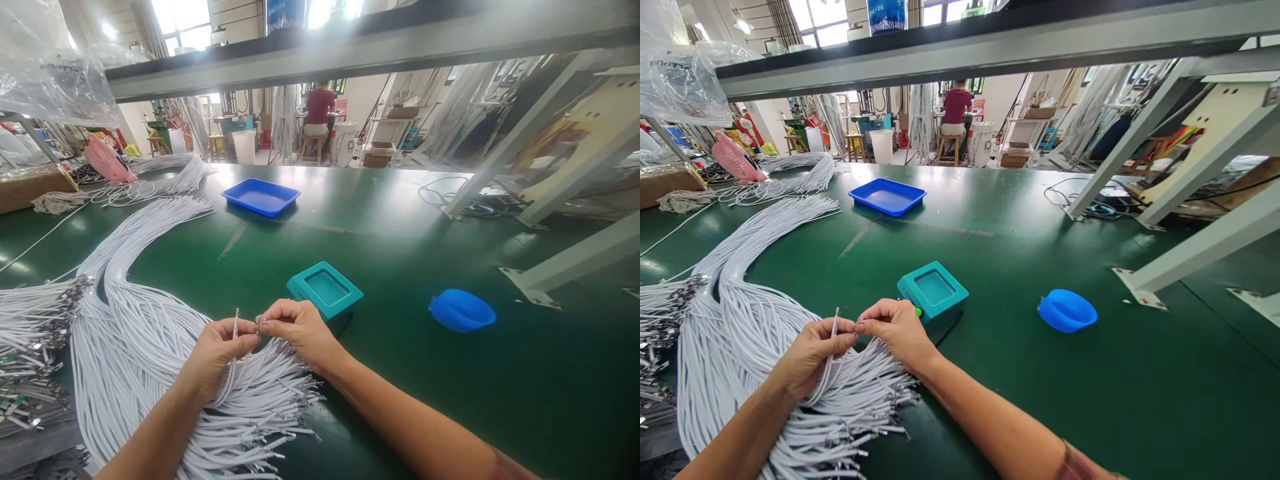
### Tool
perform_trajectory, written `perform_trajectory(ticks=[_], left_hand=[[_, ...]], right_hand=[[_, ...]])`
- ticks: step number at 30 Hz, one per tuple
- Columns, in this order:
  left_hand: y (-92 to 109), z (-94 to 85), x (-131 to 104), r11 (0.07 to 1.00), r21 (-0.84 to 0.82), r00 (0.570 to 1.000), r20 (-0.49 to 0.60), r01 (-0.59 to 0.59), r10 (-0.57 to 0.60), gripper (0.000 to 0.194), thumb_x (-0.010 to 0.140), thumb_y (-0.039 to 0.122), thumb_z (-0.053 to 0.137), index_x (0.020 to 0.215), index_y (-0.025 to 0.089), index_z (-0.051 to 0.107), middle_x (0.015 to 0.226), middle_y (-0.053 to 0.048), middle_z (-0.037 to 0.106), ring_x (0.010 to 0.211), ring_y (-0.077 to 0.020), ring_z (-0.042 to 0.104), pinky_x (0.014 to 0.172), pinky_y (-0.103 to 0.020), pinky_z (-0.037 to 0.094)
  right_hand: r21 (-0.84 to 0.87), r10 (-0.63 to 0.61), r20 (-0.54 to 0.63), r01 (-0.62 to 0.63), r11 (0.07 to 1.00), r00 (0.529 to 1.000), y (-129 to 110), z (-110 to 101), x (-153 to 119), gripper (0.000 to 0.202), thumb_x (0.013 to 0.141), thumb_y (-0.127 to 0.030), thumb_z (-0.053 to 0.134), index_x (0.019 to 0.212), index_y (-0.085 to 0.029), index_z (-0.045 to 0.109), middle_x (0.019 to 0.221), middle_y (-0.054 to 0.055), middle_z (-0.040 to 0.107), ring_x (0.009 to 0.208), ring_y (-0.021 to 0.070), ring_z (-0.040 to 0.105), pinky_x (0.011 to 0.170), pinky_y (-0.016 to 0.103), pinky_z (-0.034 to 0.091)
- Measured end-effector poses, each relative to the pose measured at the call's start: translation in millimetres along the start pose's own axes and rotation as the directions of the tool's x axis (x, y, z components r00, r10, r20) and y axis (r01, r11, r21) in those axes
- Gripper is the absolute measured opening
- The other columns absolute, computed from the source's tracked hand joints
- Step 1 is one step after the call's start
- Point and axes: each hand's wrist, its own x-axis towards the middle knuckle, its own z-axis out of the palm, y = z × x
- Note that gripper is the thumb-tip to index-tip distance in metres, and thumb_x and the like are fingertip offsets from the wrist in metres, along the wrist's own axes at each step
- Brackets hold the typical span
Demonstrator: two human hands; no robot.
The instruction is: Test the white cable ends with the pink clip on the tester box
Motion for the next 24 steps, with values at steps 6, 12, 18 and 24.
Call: perform_trajectory(ticks=[6,12,18,24], left_hand=[[-0.3,2.1,-0.8,0.978,-0.169,0.988,0.111,0.124,-0.106,0.014,0.062,0.020,0.073,0.066,0.010,0.065,0.052,0.002,0.049,0.047,-0.0038,0.037,0.046,-0.016,0.027],[5.2,4.6,-2.4,0.952,-0.247,0.979,0.133,0.181,-0.152,0.016,0.063,0.020,0.072,0.062,0.009,0.062,0.050,0.002,0.047,0.043,-0.0028,0.035,0.043,-0.016,0.023],[2.5,0.6,-1.3,0.958,-0.195,0.961,0.219,0.211,-0.167,0.014,0.066,0.019,0.070,0.062,0.008,0.061,0.046,0.004,0.043,0.042,-0.0023,0.032,0.043,-0.016,0.021],[-0.7,-3.0,-0.1,0.951,-0.213,0.947,0.278,0.226,-0.163,0.011,0.066,0.017,0.070,0.068,0.008,0.063,0.056,0.000,0.052,0.044,-0.0020,0.036,0.044,-0.016,0.023]], right_hand=[[0.348,0.195,0.204,-0.257,0.901,0.959,4.8,-1.6,2.1,0.021,0.054,-0.027,0.075,0.067,-0.012,0.067,0.064,0.002,0.062,0.061,0.0106,0.055,0.066,0.026,0.042],[0.203,0.001,0.277,-0.060,0.977,0.961,-4.1,-10.0,5.4,0.045,0.056,-0.021,0.076,0.099,-0.019,0.062,0.072,-0.002,0.056,0.068,0.0107,0.053,0.069,0.028,0.042],[-0.152,-0.216,0.275,0.264,0.952,0.937,-14.2,-12.2,2.5,0.013,0.063,-0.019,0.071,0.076,-0.019,0.069,0.075,0.000,0.057,0.072,0.0113,0.051,0.068,0.025,0.041],[0.137,0.037,0.096,-0.050,0.989,0.995,-1.2,-3.4,0.7,0.017,0.052,-0.024,0.077,0.063,-0.014,0.068,0.061,0.001,0.063,0.058,0.0119,0.055,0.060,0.027,0.043]])
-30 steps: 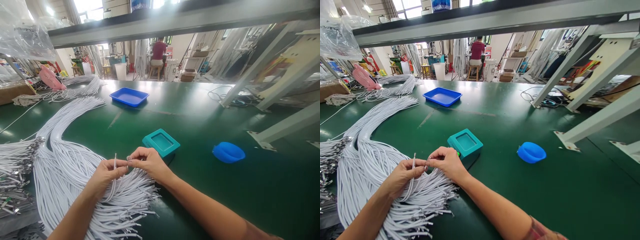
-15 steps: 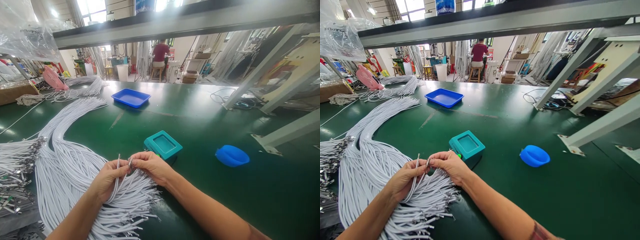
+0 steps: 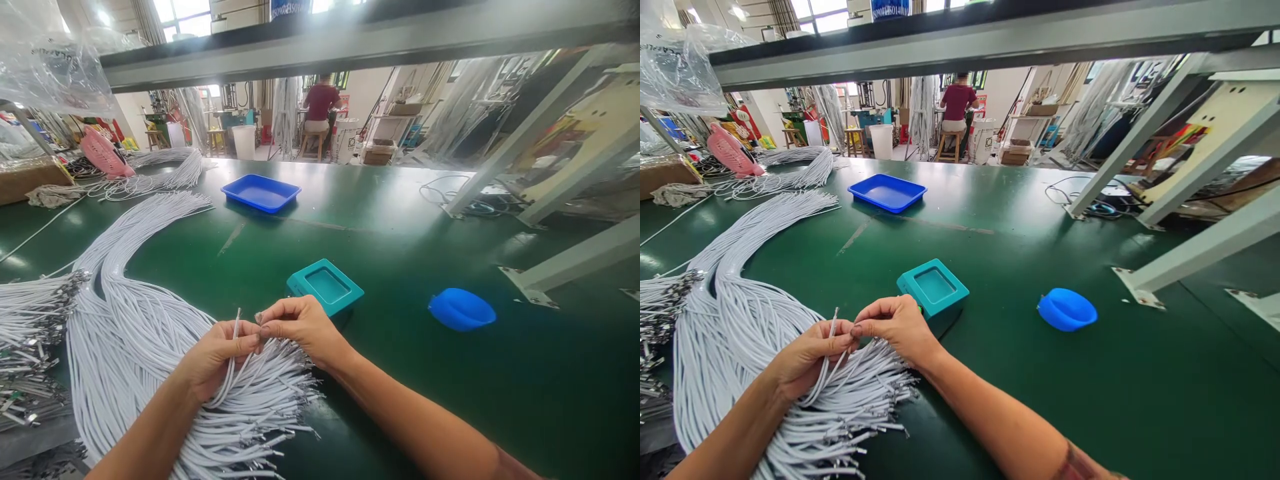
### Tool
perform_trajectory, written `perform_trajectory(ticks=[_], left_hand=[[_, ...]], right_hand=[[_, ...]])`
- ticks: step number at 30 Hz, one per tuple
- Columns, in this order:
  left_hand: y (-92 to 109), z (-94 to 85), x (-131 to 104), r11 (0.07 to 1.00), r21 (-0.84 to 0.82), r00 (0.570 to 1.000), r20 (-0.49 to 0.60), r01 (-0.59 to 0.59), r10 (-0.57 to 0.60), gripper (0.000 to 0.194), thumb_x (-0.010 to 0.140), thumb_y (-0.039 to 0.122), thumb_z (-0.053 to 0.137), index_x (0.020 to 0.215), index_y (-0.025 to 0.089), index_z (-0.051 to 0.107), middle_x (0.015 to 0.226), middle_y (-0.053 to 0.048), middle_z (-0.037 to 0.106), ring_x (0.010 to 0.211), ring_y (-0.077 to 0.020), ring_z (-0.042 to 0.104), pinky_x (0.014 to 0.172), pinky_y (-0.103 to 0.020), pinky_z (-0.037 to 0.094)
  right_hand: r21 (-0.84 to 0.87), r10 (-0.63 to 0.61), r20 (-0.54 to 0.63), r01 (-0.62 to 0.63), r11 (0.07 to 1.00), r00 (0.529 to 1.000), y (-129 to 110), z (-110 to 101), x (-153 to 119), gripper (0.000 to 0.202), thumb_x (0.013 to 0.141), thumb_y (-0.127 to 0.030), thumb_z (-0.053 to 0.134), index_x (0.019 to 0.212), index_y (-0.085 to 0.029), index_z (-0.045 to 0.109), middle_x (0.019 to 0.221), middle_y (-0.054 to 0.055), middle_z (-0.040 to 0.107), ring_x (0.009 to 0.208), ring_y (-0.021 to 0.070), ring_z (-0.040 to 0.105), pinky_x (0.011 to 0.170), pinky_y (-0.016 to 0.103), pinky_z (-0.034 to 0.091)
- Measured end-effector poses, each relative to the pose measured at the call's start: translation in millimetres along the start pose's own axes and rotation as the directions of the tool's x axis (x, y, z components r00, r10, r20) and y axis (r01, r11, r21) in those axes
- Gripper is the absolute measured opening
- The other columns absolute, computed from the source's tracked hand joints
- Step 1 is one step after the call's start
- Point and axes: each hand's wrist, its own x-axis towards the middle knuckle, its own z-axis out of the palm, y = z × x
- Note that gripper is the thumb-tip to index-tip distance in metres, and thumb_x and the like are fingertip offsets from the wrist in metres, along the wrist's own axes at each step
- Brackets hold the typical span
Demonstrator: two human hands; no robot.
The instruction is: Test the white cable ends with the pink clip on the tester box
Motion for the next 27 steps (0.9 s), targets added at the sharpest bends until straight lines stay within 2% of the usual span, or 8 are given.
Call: perform_trajectory(ticks=[4,11,16,18,20,23,25,27], left_hand=[[1.2,1.9,0.7,0.998,-0.061,1.000,0.010,0.010,-0.010,0.011,0.067,0.017,0.069,0.067,0.009,0.062,0.057,0.000,0.053,0.045,-0.0029,0.040,0.046,-0.016,0.027],[3.7,5.5,0.3,0.995,-0.101,1.000,0.004,-0.015,0.015,0.011,0.069,0.018,0.068,0.065,0.009,0.061,0.053,0.001,0.051,0.046,-0.0033,0.040,0.046,-0.016,0.029],[0.7,5.5,1.2,0.992,0.021,0.986,-0.110,-0.127,0.129,0.012,0.068,0.018,0.068,0.064,0.010,0.061,0.051,0.002,0.048,0.047,-0.0031,0.034,0.046,-0.015,0.026],[-0.6,5.2,2.1,0.985,0.069,0.977,-0.131,-0.161,0.169,0.012,0.068,0.019,0.068,0.064,0.010,0.061,0.054,0.002,0.050,0.048,-0.0033,0.032,0.047,-0.016,0.025],[-1.7,4.9,3.1,0.982,0.083,0.976,-0.128,-0.168,0.178,0.013,0.069,0.020,0.068,0.063,0.010,0.060,0.057,0.001,0.051,0.048,-0.0035,0.031,0.047,-0.016,0.025],[-2.2,4.7,4.0,0.984,0.078,0.977,-0.130,-0.161,0.170,0.014,0.068,0.020,0.068,0.062,0.010,0.059,0.060,0.000,0.053,0.049,-0.0035,0.031,0.046,-0.016,0.024],[-1.5,4.7,4.8,0.983,0.081,0.973,-0.153,-0.165,0.175,0.011,0.068,0.019,0.068,0.069,0.011,0.061,0.063,-0.001,0.055,0.049,-0.0035,0.033,0.046,-0.016,0.024],[-0.3,4.2,6.5,0.983,0.082,0.967,-0.184,-0.162,0.174,0.021,0.068,0.017,0.067,0.087,0.012,0.062,0.064,-0.001,0.055,0.049,-0.0036,0.034,0.046,-0.016,0.024]], right_hand=[[0.148,0.081,-0.116,-0.064,0.987,0.990,3.6,9.4,-1.8,0.021,0.046,-0.023,0.080,0.058,-0.013,0.067,0.057,0.001,0.063,0.056,0.0102,0.055,0.061,0.025,0.043],[0.175,0.022,-0.016,-0.019,0.984,1.000,2.2,12.5,-3.4,0.020,0.060,-0.029,0.071,0.069,-0.012,0.068,0.060,0.003,0.064,0.059,0.0126,0.058,0.064,0.028,0.045],[-0.249,-0.205,-0.077,0.180,0.952,0.976,5.6,11.8,-5.5,0.015,0.073,-0.028,0.060,0.071,-0.014,0.067,0.063,0.003,0.065,0.060,0.0132,0.056,0.061,0.028,0.045],[-0.603,-0.480,-0.076,0.344,0.720,0.874,9.6,10.0,-7.0,0.014,0.076,-0.022,0.057,0.068,-0.016,0.066,0.063,0.003,0.065,0.062,0.0133,0.054,0.061,0.028,0.044],[-0.823,-0.707,0.121,0.468,0.321,0.697,13.9,6.3,-7.7,0.016,0.078,-0.016,0.053,0.068,-0.017,0.065,0.064,0.004,0.064,0.065,0.0142,0.052,0.065,0.030,0.042],[-0.814,-0.710,0.477,0.565,-0.134,0.518,15.2,-2.9,-5.1,0.018,0.082,-0.012,0.048,0.074,-0.017,0.063,0.066,0.003,0.062,0.070,0.0150,0.052,0.072,0.031,0.041],[-0.796,-0.642,0.536,0.580,-0.170,0.548,10.3,-10.6,-0.7,0.017,0.084,-0.015,0.047,0.076,-0.017,0.062,0.069,0.003,0.062,0.073,0.0149,0.051,0.074,0.030,0.041],[-0.842,-0.576,0.483,0.530,-0.100,0.659,3.4,-18.9,4.4,0.011,0.084,-0.020,0.049,0.084,-0.018,0.060,0.079,0.003,0.064,0.082,0.0162,0.052,0.079,0.030,0.041]])
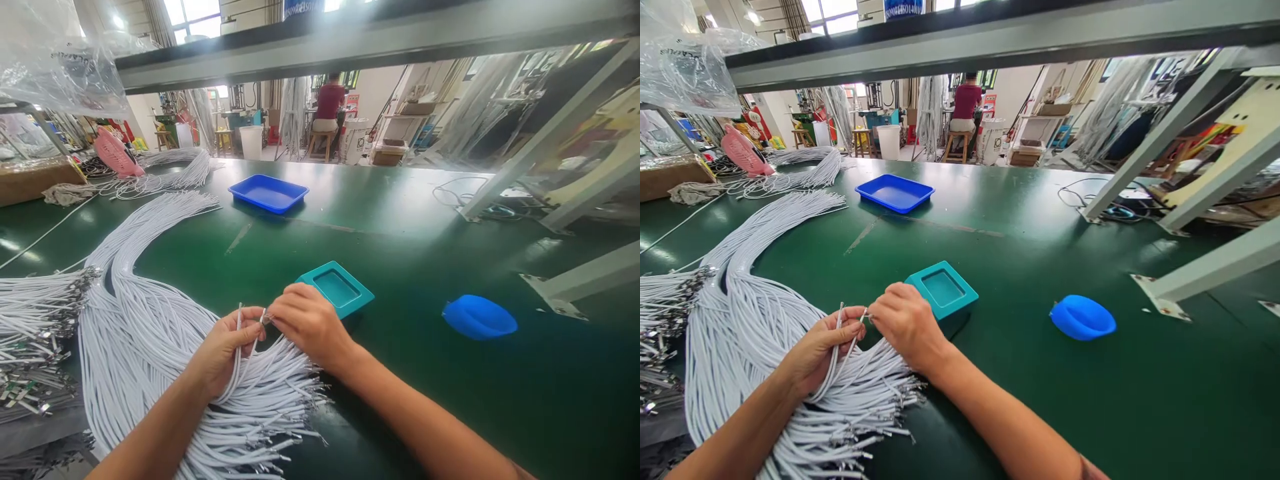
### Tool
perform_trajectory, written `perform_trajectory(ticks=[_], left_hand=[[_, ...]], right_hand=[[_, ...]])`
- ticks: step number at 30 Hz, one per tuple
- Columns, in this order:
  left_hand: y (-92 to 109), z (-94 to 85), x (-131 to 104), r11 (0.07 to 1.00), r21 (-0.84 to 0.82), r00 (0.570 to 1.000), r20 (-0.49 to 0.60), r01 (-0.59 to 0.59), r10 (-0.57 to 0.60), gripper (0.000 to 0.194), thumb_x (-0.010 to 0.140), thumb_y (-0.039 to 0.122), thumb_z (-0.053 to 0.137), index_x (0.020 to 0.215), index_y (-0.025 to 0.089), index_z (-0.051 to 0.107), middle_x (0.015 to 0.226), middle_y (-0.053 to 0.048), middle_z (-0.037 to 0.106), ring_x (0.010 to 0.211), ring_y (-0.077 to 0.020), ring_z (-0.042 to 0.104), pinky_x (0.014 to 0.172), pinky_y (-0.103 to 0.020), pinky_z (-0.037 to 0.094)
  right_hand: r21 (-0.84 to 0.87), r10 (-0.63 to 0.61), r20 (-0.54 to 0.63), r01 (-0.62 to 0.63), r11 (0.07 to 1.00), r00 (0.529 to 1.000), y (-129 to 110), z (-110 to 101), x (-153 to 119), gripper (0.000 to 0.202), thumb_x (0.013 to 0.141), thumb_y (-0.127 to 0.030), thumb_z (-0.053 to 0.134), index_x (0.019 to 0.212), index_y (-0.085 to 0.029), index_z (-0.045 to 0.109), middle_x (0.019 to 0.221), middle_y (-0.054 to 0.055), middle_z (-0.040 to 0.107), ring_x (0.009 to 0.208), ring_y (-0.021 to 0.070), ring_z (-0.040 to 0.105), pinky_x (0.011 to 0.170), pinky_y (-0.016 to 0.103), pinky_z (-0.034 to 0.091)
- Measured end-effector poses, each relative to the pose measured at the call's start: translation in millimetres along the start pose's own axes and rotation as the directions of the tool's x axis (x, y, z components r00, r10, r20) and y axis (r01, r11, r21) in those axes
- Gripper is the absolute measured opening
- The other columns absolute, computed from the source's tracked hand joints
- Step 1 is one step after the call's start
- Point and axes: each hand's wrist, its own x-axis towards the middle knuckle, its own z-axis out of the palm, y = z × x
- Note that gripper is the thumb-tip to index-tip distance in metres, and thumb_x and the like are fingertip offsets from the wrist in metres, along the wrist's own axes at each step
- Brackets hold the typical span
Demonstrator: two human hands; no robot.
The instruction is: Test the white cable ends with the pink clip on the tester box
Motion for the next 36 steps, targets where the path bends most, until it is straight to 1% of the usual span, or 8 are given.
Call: perform_trajectory(ticks=[3,6,8,12,17,26,33,36], left_hand=[[-0.3,-1.2,5.5,0.999,0.016,0.999,-0.015,0.033,-0.032,0.037,0.069,0.015,0.064,0.105,0.014,0.056,0.063,0.000,0.056,0.046,-0.0031,0.033,0.044,-0.016,0.023],[-2.9,-3.3,12.0,0.997,0.051,0.998,-0.019,0.058,-0.058,0.036,0.067,0.013,0.064,0.101,0.013,0.053,0.062,0.000,0.057,0.044,-0.0032,0.033,0.042,-0.017,0.020],[-4.8,-4.2,15.1,0.996,0.066,0.998,-0.025,0.060,-0.059,0.035,0.066,0.014,0.065,0.098,0.014,0.050,0.061,0.000,0.058,0.044,-0.0037,0.034,0.042,-0.017,0.020],[-5.4,-3.1,16.9,0.993,0.089,0.997,-0.015,0.075,-0.074,0.033,0.065,0.016,0.065,0.093,0.014,0.048,0.061,-0.001,0.059,0.044,-0.0043,0.035,0.042,-0.018,0.019],[-3.0,0.0,14.7,0.989,0.130,0.997,0.004,0.074,-0.076,0.029,0.067,0.014,0.063,0.091,0.013,0.047,0.062,-0.002,0.059,0.044,-0.0039,0.034,0.043,-0.018,0.018],[-3.7,0.8,16.4,0.976,0.193,0.993,-0.070,0.102,-0.090,0.027,0.063,0.012,0.062,0.086,0.012,0.048,0.059,-0.001,0.058,0.043,-0.0037,0.033,0.042,-0.018,0.018],[-5.2,1.7,20.0,0.975,0.194,0.992,-0.095,0.105,-0.088,0.022,0.061,0.013,0.062,0.079,0.012,0.050,0.057,-0.002,0.058,0.041,-0.0037,0.032,0.041,-0.019,0.017],[-4.7,3.0,19.6,0.979,0.174,0.991,-0.105,0.104,-0.086,0.024,0.061,0.013,0.063,0.081,0.013,0.050,0.057,-0.001,0.058,0.041,-0.0043,0.034,0.041,-0.019,0.017]], right_hand=[[-0.088,0.096,0.202,-0.079,0.993,0.975,12.5,-4.3,1.7,0.019,0.083,-0.018,0.052,0.101,-0.016,0.055,0.095,0.007,0.064,0.095,0.0201,0.052,0.093,0.039,0.033],[-0.138,0.061,0.368,-0.010,0.990,0.928,16.7,-2.4,-1.7,0.020,0.084,-0.009,0.045,0.100,-0.016,0.055,0.091,0.006,0.064,0.090,0.0179,0.055,0.100,0.044,0.022],[-0.143,0.045,0.417,0.016,0.990,0.908,15.6,0.0,-3.5,0.020,0.085,-0.008,0.042,0.098,-0.016,0.055,0.089,0.006,0.064,0.087,0.0164,0.056,0.102,0.042,0.020],[-0.208,0.047,0.437,0.050,0.977,0.898,11.6,3.5,-1.9,0.017,0.086,-0.010,0.041,0.093,-0.014,0.056,0.082,0.006,0.063,0.080,0.0173,0.055,0.099,0.039,0.023],[-0.319,0.010,0.414,0.135,0.938,0.910,10.7,7.7,4.0,0.016,0.085,-0.010,0.040,0.085,-0.012,0.056,0.073,0.007,0.060,0.076,0.0199,0.053,0.095,0.038,0.026],[-0.307,-0.056,0.420,0.200,0.930,0.906,15.6,11.2,6.0,0.020,0.082,-0.006,0.041,0.072,-0.014,0.055,0.067,0.004,0.056,0.066,0.0183,0.051,0.082,0.035,0.033],[-0.292,-0.036,0.459,0.189,0.937,0.888,13.4,6.6,5.3,0.017,0.083,-0.007,0.041,0.078,-0.013,0.056,0.071,0.005,0.058,0.070,0.0185,0.052,0.084,0.035,0.033],[-0.253,-0.007,0.444,0.132,0.958,0.896,17.4,0.2,4.9,0.017,0.085,-0.013,0.041,0.094,-0.013,0.056,0.082,0.007,0.062,0.086,0.0203,0.053,0.094,0.039,0.027]])
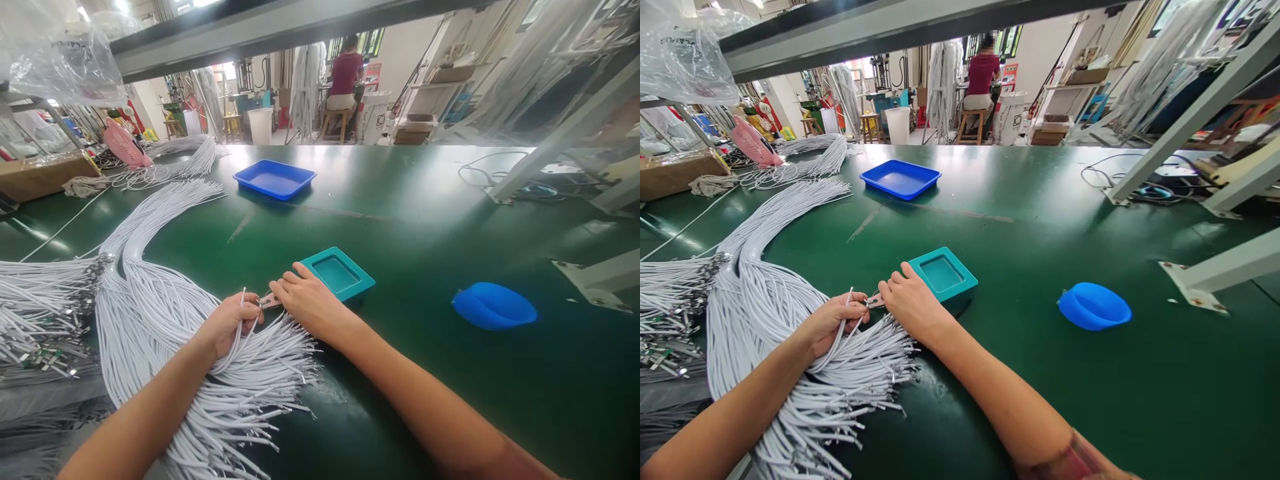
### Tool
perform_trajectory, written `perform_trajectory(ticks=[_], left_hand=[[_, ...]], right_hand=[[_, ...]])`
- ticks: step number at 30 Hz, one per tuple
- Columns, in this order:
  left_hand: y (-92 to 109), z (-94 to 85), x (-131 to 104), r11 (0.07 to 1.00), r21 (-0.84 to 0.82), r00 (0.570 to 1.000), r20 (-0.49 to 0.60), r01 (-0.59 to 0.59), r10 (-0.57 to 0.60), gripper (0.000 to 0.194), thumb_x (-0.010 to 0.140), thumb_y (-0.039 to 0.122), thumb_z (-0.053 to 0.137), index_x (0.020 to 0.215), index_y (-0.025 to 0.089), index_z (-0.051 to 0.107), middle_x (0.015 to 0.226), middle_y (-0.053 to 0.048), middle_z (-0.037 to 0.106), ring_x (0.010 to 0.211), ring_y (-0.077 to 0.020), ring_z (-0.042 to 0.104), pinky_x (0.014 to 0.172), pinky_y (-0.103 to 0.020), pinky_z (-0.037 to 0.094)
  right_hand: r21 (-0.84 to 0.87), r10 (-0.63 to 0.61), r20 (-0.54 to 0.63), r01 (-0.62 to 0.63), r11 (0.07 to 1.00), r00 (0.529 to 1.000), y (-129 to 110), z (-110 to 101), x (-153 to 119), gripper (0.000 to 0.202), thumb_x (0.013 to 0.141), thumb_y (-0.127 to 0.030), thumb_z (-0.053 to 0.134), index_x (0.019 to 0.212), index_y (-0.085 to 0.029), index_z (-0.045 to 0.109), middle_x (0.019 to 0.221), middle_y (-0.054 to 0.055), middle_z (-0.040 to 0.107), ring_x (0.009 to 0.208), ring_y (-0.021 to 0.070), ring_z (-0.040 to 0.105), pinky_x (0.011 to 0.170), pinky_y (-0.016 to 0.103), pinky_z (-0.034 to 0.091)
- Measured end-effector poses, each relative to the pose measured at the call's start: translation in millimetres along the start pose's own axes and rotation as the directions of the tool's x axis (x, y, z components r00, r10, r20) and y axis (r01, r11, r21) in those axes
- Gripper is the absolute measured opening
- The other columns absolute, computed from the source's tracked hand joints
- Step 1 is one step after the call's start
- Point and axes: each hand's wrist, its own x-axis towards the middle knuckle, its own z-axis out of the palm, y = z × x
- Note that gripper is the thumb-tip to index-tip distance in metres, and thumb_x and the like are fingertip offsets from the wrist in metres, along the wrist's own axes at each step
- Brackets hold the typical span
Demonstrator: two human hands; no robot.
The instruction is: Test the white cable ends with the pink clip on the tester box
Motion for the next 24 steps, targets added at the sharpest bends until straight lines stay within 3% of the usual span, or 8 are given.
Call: perform_trajectory(ticks=[2,4,7,18,21,24], left_hand=[[0.4,0.7,-0.7,1.000,-0.010,1.000,-0.012,0.000,0.000,0.026,0.060,0.012,0.064,0.081,0.013,0.049,0.056,-0.001,0.057,0.040,-0.0046,0.034,0.041,-0.019,0.017],[0.7,0.9,-1.5,1.000,-0.013,1.000,-0.017,0.002,-0.002,0.026,0.060,0.012,0.064,0.081,0.014,0.049,0.055,0.000,0.057,0.040,-0.0044,0.034,0.041,-0.018,0.017],[1.2,-0.3,-2.5,1.000,-0.013,1.000,-0.010,0.005,-0.005,0.026,0.060,0.011,0.065,0.081,0.013,0.049,0.055,0.000,0.056,0.040,-0.0040,0.033,0.041,-0.018,0.017],[5.9,-13.9,-18.2,0.990,-0.127,0.992,0.099,-0.062,0.075,0.034,0.071,0.019,0.064,0.102,0.015,0.051,0.062,0.002,0.052,0.045,-0.0035,0.032,0.043,-0.016,0.023],[8.2,-14.0,-22.9,0.993,-0.115,0.987,0.149,-0.036,0.053,0.027,0.071,0.026,0.065,0.093,0.013,0.058,0.062,0.001,0.050,0.045,-0.0035,0.030,0.043,-0.017,0.022],[10.9,-13.7,-27.5,0.999,-0.045,0.978,0.206,-0.024,0.033,0.026,0.068,0.027,0.067,0.089,0.013,0.062,0.065,-0.001,0.052,0.047,-0.0041,0.033,0.044,-0.018,0.024]], right_hand=[[0.048,0.073,-0.054,-0.071,0.996,0.996,6.8,-0.5,-3.1,0.028,0.088,-0.024,0.042,0.113,-0.016,0.050,0.105,0.009,0.061,0.106,0.0235,0.046,0.100,0.044,0.019],[0.064,0.225,-0.101,-0.219,0.974,0.969,13.7,2.0,-6.2,0.041,0.088,-0.034,0.039,0.127,-0.019,0.039,0.126,0.010,0.049,0.122,0.0284,0.031,0.101,0.052,0.014],[0.052,0.385,-0.085,-0.382,0.923,0.919,19.7,8.6,-9.0,0.047,0.089,-0.039,0.036,0.132,-0.022,0.033,0.136,0.008,0.038,0.129,0.0323,0.018,0.099,0.058,0.012],[0.183,0.410,-0.004,-0.402,0.897,0.912,21.5,1.8,-8.8,0.042,0.090,-0.035,0.033,0.131,-0.025,0.036,0.135,0.006,0.041,0.128,0.0291,0.023,0.098,0.056,0.022],[0.315,0.419,-0.055,-0.383,0.869,0.906,19.4,-7.3,-6.8,0.037,0.090,-0.030,0.036,0.125,-0.022,0.044,0.127,0.007,0.049,0.124,0.0267,0.031,0.098,0.051,0.027],[0.542,0.437,-0.130,-0.305,0.783,0.890,10.6,-21.7,-4.8,0.029,0.087,-0.026,0.043,0.112,-0.019,0.056,0.111,0.007,0.060,0.111,0.0214,0.044,0.093,0.039,0.036]])
